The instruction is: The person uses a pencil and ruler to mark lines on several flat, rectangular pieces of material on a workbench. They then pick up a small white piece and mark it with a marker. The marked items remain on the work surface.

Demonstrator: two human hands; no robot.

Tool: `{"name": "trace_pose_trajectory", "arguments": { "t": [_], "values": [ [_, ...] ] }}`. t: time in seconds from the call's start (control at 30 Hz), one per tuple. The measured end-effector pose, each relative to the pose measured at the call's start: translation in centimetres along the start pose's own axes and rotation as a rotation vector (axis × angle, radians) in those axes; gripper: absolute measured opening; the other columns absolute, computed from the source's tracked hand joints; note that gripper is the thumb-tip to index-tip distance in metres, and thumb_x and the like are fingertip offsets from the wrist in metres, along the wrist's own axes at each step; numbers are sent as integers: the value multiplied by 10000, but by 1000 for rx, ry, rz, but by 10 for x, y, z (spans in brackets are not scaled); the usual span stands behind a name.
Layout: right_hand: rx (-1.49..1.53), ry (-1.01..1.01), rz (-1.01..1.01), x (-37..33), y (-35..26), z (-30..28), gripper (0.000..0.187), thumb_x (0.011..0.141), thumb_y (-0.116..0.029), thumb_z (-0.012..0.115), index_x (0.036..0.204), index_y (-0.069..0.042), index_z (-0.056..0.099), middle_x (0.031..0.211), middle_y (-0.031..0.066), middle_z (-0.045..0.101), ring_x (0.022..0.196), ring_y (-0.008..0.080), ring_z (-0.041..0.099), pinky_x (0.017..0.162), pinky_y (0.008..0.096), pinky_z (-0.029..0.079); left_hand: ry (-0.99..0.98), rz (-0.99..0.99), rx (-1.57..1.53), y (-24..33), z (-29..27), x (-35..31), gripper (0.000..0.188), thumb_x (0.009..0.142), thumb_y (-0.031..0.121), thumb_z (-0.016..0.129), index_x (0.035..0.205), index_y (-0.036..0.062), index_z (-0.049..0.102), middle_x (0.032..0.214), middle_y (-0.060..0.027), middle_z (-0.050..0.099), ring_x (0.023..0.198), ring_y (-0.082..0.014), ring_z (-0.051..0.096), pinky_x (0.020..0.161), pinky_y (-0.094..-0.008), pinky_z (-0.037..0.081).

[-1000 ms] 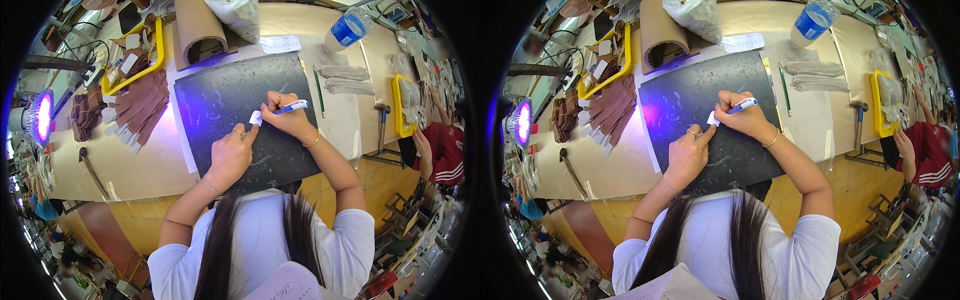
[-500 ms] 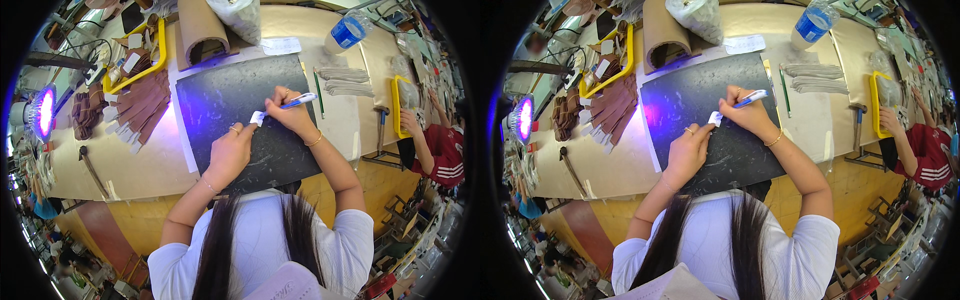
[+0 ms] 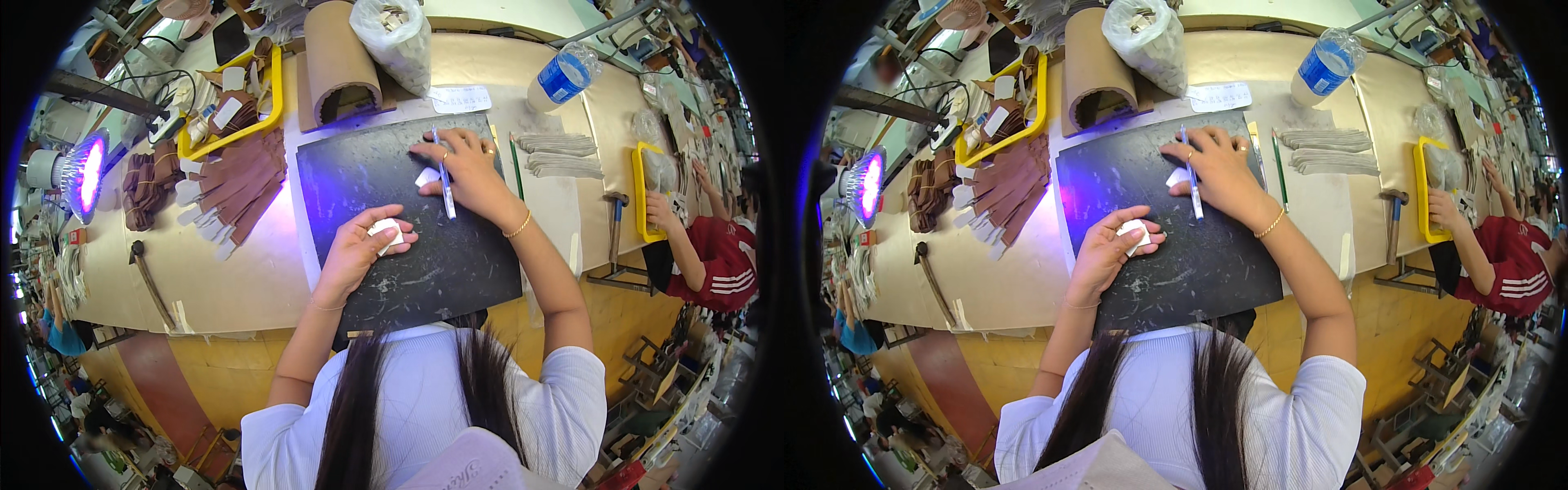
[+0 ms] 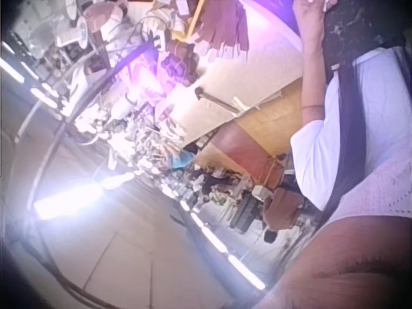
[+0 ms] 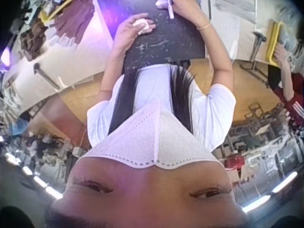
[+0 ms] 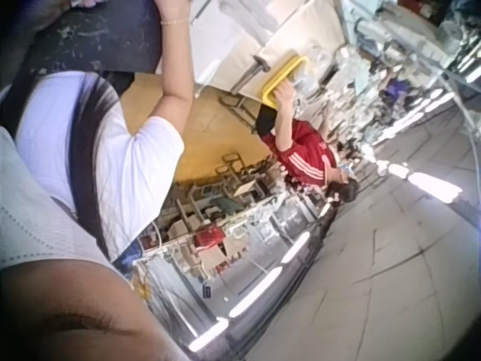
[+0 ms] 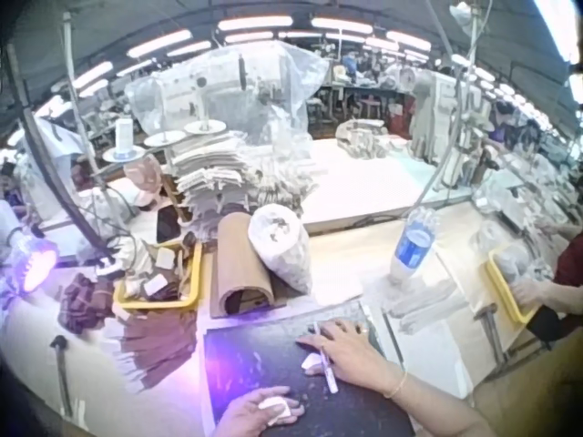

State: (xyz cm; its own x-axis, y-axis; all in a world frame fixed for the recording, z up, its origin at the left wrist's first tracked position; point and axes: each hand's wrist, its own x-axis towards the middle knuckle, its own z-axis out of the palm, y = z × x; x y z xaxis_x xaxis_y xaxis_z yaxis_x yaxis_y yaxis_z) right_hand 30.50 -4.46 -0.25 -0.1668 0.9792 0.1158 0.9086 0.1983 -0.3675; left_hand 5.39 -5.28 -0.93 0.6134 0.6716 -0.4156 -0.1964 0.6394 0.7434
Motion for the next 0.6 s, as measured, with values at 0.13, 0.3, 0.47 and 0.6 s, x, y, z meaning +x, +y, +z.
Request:
{"name": "trace_pose_trajectory", "arguments": {
  "t": [0.13,0.3,0.47,0.6],
  "values": [
    [34,0,58,26,19,-1,442,756,-427,825,1141,-251,698,1131,36,594,1143,275,525,975,484,337,38,-9,58,2,2,1,302,976,113,683,1229,-38,616,971,-135,725,839,-211,736,675,-261,604],
    [161,0,98,50,41,-2,338,774,-383,829,981,-155,689,1005,41,643,1033,278,587,923,467,373,48,22,137,2,0,0,243,977,111,685,1175,-26,653,879,-92,711,695,-144,685,568,-236,537],
    [427,46,321,67,43,-5,199,844,-240,791,920,-77,706,827,89,724,774,243,675,756,386,497,130,102,-6,0,4,4,290,983,86,665,1245,-36,636,875,-106,713,716,-151,694,640,-245,559],
    [386,322,452,78,59,5,154,882,-205,764,902,-63,709,766,98,722,683,227,671,659,355,502,192,119,-43,3,14,5,352,968,61,676,1294,-52,607,927,-135,716,754,-173,707,696,-254,575]
  ]
}}
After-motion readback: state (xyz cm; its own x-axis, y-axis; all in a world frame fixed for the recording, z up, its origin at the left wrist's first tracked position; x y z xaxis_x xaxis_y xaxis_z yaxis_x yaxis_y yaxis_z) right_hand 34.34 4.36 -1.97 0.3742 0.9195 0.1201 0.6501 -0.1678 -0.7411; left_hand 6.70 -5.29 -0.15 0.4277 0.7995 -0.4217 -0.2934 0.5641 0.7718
